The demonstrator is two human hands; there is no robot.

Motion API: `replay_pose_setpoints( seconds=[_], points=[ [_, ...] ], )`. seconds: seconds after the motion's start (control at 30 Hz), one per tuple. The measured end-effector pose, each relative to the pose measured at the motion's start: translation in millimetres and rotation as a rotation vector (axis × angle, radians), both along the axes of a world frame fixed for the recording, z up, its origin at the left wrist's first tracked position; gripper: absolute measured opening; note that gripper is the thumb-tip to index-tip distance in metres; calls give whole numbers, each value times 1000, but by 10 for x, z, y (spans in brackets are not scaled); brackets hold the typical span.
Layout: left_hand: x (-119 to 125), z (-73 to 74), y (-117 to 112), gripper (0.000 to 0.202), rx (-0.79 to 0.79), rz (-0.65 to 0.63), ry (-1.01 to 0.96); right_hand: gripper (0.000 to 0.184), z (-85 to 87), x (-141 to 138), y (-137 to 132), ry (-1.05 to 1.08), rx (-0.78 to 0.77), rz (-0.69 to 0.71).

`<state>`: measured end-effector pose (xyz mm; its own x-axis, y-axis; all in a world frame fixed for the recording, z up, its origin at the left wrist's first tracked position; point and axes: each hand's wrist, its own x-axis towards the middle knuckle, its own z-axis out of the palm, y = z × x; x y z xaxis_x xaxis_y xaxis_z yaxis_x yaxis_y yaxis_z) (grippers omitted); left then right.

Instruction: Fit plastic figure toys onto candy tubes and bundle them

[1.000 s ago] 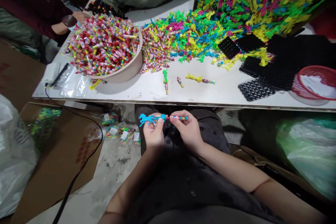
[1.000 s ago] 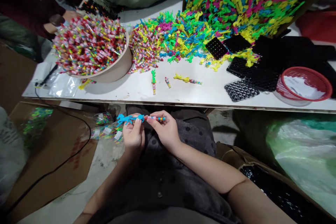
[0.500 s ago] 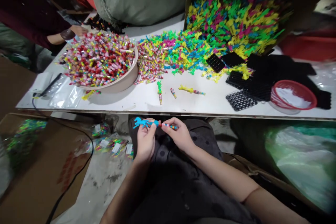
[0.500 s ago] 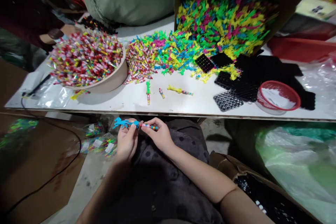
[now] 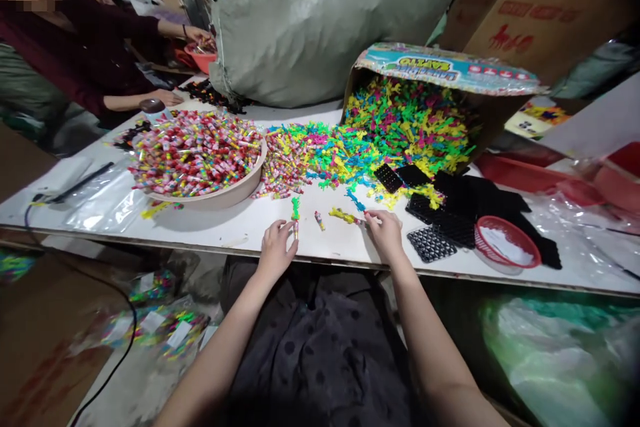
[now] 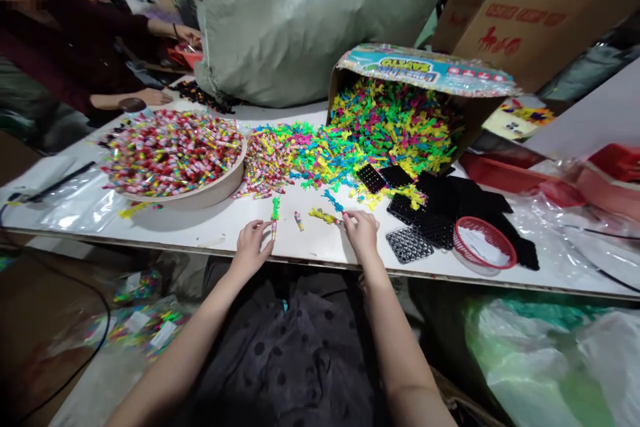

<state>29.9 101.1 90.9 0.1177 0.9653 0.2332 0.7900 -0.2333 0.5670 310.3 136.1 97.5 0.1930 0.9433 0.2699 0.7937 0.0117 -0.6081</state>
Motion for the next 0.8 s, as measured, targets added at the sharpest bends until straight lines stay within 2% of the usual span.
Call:
replay_pose_setpoints(
  seconds=[0.1,0.17,0.23,0.4,0.5,0.57,0.7,0.8],
  points=[
    [93,-20,156,39,-32,68,187,27,-106,62,114,-73,-71,84],
    [149,-44,188,34,-27,97,234,30,-180,29,89,-107,-66,151],
    [190,-72,179,30,-5,108,229,34,-246,-31,30,-133,-34,162],
    [323,-113,124,29,-9,121,182,33,-321,-292,-34,-102,5,28],
    [421,-122,108,30,-10,142,192,43,-284,-547,-27,-79,83,-136],
    [462,-130,93,31,5,158,190,46,-237,-749,-37,-87,141,-171],
    [448,-149,62,36,40,116,149,27,-161,-1108,-66,-161,72,55],
    [338,-153,144,45,61,86,17,15,-143,-1185,-56,-142,48,46]
  ],
)
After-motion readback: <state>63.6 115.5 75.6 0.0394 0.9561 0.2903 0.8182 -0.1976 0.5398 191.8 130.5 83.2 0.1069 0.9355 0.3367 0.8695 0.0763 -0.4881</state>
